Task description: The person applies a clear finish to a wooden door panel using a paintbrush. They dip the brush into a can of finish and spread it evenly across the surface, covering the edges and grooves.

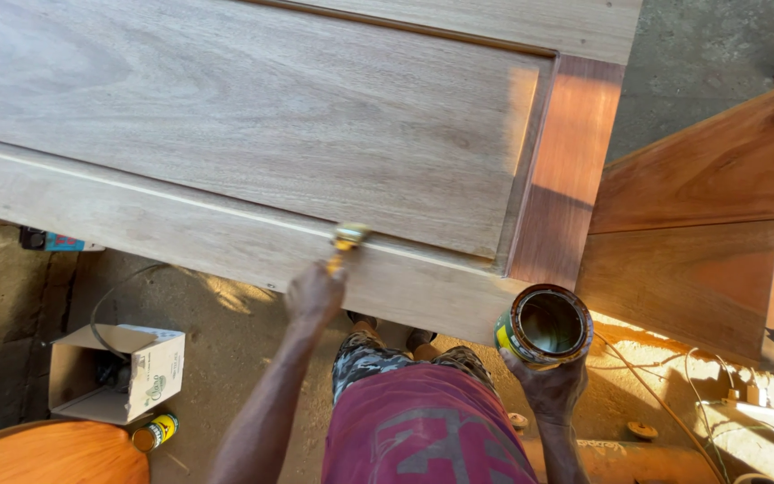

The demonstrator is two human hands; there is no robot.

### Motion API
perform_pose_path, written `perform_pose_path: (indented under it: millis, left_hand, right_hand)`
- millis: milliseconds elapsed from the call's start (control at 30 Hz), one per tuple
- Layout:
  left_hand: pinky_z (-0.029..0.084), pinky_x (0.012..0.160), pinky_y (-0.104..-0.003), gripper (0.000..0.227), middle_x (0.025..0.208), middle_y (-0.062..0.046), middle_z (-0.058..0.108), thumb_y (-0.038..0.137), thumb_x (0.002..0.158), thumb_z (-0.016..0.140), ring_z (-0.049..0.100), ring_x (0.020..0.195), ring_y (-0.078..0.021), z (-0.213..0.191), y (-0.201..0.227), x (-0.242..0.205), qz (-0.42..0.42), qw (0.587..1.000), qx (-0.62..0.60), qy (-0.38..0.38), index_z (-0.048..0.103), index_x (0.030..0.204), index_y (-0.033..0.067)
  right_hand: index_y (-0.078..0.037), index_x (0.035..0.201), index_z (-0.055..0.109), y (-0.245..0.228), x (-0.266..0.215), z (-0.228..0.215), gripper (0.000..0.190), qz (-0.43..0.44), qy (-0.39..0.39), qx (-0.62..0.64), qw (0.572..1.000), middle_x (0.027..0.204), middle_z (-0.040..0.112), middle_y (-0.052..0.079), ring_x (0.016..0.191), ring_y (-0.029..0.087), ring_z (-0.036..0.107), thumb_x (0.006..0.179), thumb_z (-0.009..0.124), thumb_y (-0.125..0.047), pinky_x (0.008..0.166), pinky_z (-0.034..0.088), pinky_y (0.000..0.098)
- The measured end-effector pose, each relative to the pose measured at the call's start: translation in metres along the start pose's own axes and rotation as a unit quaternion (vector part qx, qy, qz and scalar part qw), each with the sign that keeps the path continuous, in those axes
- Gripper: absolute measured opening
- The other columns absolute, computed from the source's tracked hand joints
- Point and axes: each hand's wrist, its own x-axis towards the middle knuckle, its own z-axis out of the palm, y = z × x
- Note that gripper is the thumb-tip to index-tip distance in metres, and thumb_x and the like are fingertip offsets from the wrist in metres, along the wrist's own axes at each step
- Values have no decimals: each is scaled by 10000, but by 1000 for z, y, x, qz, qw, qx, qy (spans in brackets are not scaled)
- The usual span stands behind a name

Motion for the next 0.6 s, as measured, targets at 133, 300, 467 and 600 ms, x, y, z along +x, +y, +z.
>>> perform_pose_path:
  millis: [133, 300, 467, 600]
  left_hand:
    - [345, 364, -280, 301, 666, -7, 562, 342, 1018, 567, 432, 474, -100, 32, -29, 26, -12, 994, 33, 102, 684, 949, 73]
    - [419, 381, -296, 272, 666, -20, 565, 320, 1060, 483, 473, 485, -100, 97, 43, -28, 110, 990, 84, 0, 624, 985, 100]
    - [433, 519, -383, 293, 729, -74, 617, 298, 1001, 571, 549, 581, -165, 96, 117, -67, 194, 974, 14, -117, 711, 973, 42]
    - [641, 635, -494, 330, 844, -133, 691, 304, 1057, 469, 698, 684, -271, 45, 88, -44, 113, 979, -34, -164, 675, 1056, 46]
  right_hand:
    - [-29, 1430, 468, 1, 3, -2, 1063, -15, -5, -7, 1000, 1261, 672, 144, 1118, 299, 681, 552, 950, -387, 927, 562, 441]
    - [-27, 1416, 505, 13, 3, -4, 1052, -2, 25, -49, 998, 1227, 677, 166, 1093, 331, 683, 555, 962, -421, 918, 552, 462]
    - [-58, 1332, 589, 17, -1, -7, 899, -29, 28, -43, 998, 1206, 709, 146, 1108, 321, 699, 599, 962, -420, 946, 554, 458]
    - [-66, 1377, 585, 7, 3, -3, 896, -45, 24, -44, 998, 1211, 707, 148, 1111, 324, 692, 629, 953, -393, 946, 545, 460]
